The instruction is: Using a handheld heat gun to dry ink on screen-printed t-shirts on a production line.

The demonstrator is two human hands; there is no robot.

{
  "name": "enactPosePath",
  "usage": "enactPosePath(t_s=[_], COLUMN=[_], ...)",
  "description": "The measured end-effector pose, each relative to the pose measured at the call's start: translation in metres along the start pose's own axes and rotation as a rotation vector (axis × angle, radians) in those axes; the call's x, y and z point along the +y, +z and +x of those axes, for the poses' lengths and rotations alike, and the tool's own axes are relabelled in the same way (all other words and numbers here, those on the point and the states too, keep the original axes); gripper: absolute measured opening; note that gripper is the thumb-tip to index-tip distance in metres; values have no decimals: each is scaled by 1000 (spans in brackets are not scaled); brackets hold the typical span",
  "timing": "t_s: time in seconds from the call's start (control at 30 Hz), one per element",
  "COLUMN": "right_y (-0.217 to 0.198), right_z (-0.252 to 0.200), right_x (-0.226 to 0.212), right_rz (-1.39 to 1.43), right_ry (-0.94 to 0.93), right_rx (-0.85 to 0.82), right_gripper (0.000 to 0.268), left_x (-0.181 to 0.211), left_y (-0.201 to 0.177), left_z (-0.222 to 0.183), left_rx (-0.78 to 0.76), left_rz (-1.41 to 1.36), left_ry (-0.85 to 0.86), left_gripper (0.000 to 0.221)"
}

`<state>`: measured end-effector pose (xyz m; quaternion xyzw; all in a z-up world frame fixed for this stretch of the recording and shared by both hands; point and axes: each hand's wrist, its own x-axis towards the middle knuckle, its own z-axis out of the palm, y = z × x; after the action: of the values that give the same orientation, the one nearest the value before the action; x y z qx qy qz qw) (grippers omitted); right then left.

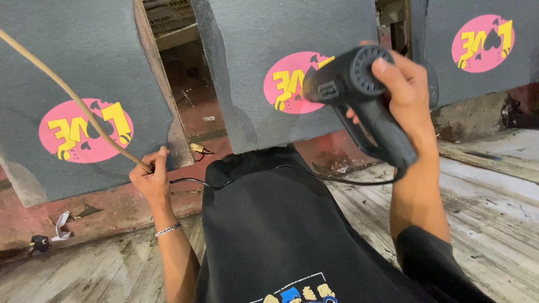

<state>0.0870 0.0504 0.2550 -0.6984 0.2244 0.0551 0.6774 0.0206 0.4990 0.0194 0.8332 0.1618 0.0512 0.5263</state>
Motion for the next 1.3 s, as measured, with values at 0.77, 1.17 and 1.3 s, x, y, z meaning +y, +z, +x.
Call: enactPosePath(t_s=[0.77,1.17,1.3], right_y=[-34,-48,-67], right_z=[24,14,26], right_x=[13,18,39], right_rz=[44,31,19], right_ry=[-75,-111,-256], right_rx=[117,87,110], right_gripper=[40,40,37], left_x=[-6,5,0], left_y=[1,-2,-3], left_z=[1,0,0], left_rx=[-1,-26,-32], left_rz=[-28,58,34], left_ry=[36,27,61], left_gripper=[40,25,23])
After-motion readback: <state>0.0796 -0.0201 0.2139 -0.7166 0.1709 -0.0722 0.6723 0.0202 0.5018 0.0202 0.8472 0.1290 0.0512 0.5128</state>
